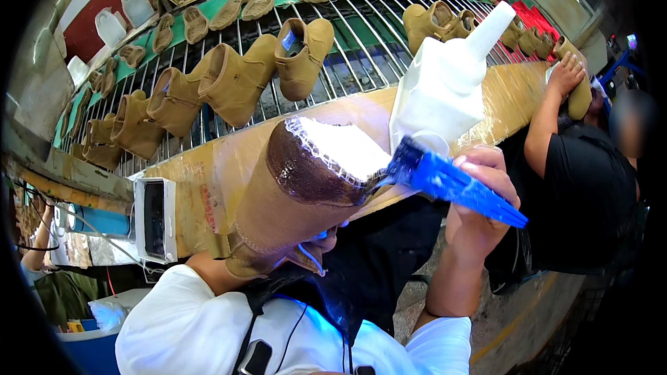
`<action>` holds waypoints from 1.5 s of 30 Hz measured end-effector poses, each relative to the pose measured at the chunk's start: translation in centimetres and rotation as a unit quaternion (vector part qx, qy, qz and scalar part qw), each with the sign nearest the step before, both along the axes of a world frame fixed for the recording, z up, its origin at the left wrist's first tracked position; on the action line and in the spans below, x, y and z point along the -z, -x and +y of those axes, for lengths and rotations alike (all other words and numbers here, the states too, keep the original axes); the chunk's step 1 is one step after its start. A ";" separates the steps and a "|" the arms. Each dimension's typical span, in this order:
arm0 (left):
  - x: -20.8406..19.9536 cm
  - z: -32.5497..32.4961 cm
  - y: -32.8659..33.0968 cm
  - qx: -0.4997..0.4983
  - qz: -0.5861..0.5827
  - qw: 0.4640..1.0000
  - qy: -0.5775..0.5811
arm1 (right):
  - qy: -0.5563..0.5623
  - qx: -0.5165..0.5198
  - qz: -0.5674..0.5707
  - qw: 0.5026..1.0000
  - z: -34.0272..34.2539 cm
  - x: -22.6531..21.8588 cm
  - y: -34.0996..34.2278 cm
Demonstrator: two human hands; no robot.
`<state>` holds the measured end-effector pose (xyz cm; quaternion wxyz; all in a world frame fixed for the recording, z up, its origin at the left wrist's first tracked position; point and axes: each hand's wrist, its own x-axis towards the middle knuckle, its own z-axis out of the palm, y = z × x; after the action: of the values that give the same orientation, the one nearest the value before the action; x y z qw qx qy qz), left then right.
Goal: The person applies adhesive to the bottom edges of shoes using a brush, dips the brush into a container of adhesive, and places the finished shoes onto a conveyor belt.
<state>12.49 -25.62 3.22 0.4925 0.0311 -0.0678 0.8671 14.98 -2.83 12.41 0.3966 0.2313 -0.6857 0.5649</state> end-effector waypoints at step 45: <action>-3.1 3.2 26.4 -0.596 0.538 0.251 0.540 | 0.480 -0.040 -0.241 0.843 11.1 6.6 -2.2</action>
<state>-13.94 -22.42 6.27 -0.3397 0.2487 0.7352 0.5313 17.18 8.23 5.86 0.2570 -0.1043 -0.3932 0.8766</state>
